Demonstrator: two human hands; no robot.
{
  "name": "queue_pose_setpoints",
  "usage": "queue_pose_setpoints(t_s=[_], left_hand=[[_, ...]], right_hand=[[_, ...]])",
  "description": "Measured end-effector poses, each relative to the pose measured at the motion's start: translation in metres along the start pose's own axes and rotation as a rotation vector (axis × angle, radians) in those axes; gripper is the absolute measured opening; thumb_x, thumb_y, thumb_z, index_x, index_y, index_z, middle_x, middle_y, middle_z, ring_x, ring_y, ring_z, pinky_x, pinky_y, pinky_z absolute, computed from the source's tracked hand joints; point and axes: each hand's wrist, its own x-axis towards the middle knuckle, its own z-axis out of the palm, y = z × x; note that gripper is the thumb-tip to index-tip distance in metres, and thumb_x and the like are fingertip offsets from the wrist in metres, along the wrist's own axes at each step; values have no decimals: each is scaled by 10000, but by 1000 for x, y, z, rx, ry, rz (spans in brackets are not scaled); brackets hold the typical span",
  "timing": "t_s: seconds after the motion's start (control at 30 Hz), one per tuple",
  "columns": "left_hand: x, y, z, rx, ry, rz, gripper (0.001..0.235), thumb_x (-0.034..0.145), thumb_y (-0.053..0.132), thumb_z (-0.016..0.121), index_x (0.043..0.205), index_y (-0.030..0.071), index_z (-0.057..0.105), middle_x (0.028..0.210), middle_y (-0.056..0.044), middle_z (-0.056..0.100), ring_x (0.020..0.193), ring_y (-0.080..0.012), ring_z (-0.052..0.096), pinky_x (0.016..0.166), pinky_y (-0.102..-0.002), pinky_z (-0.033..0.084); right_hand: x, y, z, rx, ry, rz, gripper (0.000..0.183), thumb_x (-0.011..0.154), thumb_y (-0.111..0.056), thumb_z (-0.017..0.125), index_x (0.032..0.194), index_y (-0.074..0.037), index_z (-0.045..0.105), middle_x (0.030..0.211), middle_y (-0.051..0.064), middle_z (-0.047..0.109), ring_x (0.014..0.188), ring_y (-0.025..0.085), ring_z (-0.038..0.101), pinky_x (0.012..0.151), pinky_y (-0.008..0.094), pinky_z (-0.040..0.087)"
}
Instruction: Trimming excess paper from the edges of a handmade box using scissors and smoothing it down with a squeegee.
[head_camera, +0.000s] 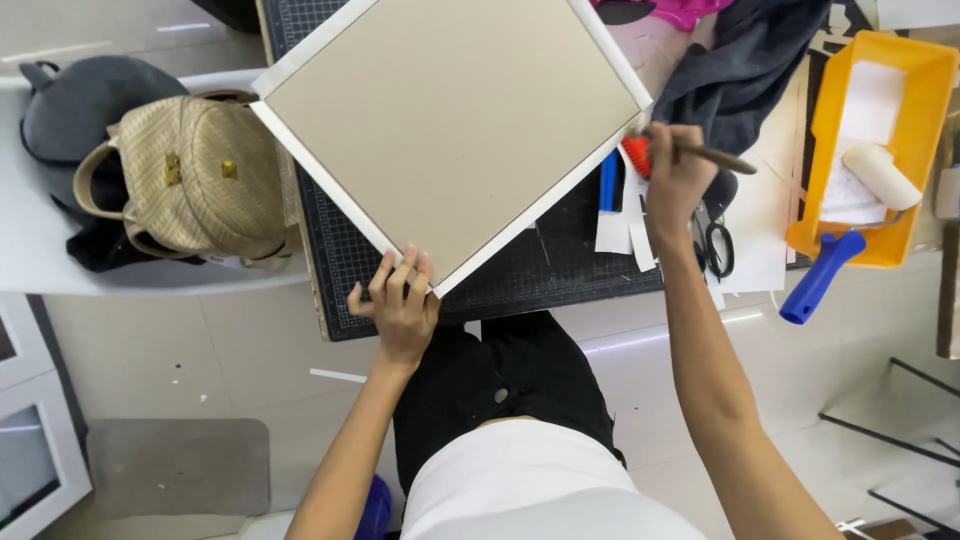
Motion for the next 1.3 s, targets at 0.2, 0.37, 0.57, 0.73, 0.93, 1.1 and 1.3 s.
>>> queue_pose_setpoints(t_s=[0.2,0.37,0.57,0.73,0.93,1.1,1.3], left_hand=[[111,104,6,56,-668,-32,621,838,140,747,1410,60,520,1512,-210,436,1407,-405,370,927,-718,229],[135,127,62,164,-684,42,707,850,-2,737,1479,-30,414,1503,-276,423,1416,-451,367,1008,-792,221],[132,126,76,259,-620,115,600,850,28,716,1404,-42,496,1414,-278,511,1338,-478,469,887,-794,418],[135,130,75,268,-618,115,575,871,132,731,1381,-36,525,1396,-279,524,1324,-482,482,869,-796,433],[134,130,72,258,-641,84,582,877,177,745,1381,-27,539,1411,-261,526,1339,-468,471,896,-793,418],[140,134,71,254,-624,72,587,871,217,761,1365,-24,556,1397,-255,543,1327,-460,488,889,-793,422],[142,135,72,271,-646,86,569,898,262,735,1355,-27,559,1392,-260,537,1328,-468,481,883,-794,419]], right_hand=[[-21,-25,12,133,28,87,177,1053,-71,645,876,-74,653,671,34,644,611,190,603,645,277,466],[1,20,10,133,30,100,144,1043,-92,689,909,-43,674,658,66,637,613,153,574,599,267,454],[8,8,-7,161,165,38,109,1057,-89,599,963,-52,641,807,91,635,749,216,597,734,298,461],[-36,-25,16,333,-95,222,156,1046,-111,568,898,-80,606,767,65,614,754,184,588,773,327,464],[-15,-7,10,352,-4,266,218,1073,-137,535,875,-106,619,715,28,616,713,179,578,769,314,449],[-51,-13,24,335,-137,270,186,1056,-133,554,882,-112,613,679,31,590,662,176,549,709,317,439],[-13,10,13,456,-2,401,241,1086,-189,539,863,-116,595,666,5,598,634,140,557,656,266,465]])
